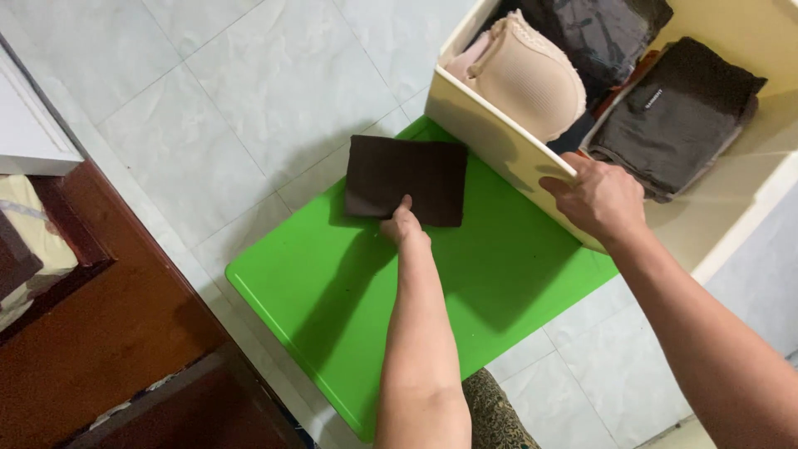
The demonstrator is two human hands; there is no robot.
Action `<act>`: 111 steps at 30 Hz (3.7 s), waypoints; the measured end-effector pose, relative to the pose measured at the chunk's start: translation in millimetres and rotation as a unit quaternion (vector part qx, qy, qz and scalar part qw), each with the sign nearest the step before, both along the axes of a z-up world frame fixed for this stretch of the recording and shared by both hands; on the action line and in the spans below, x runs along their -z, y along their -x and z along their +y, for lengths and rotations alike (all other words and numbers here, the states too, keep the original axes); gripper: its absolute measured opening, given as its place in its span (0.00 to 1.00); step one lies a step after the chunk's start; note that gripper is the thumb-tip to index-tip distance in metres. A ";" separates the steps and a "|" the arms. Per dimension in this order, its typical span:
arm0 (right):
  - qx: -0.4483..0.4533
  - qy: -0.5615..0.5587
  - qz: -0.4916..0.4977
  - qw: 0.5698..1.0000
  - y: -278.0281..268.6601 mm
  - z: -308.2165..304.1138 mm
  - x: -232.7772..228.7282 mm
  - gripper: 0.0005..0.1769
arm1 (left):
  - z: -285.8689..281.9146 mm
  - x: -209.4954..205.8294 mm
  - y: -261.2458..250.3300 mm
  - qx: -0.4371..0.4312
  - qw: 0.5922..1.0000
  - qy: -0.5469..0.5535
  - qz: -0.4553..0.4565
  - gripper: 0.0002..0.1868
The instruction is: Folding several shirts on a table and placing them into a plastic bin.
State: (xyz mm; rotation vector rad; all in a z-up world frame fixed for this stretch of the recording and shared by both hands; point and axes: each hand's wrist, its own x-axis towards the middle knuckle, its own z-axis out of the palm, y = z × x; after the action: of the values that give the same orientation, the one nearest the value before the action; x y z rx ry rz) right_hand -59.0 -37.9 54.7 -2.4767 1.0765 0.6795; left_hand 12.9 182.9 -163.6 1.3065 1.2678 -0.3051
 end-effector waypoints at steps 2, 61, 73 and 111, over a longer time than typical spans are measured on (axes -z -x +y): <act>0.000 -0.007 -0.008 1.000 4.9 -3.9 5.8 0.11 | 1.9 16.5 10.5 0.030 0.999 -0.006 -0.037 0.45; -0.134 0.152 -0.040 0.978 15.9 -7.7 29.0 0.17 | 88.1 -102.2 167.4 0.636 0.713 -0.261 -0.137 0.27; -0.101 0.218 -0.156 0.958 19.8 7.7 24.9 0.25 | 131.0 -83.4 82.9 0.593 0.753 -0.284 0.011 0.35; -0.046 -0.082 -0.068 0.993 119.8 245.0 138.4 0.43 | 191.1 -51.6 154.7 0.435 0.751 -0.479 -0.133 0.26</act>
State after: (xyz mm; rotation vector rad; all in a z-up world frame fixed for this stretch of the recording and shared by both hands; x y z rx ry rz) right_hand -178.8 207.1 -83.6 -2.4030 0.8277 0.5911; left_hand -141.7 373.9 -112.0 2.7099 0.4160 -0.0683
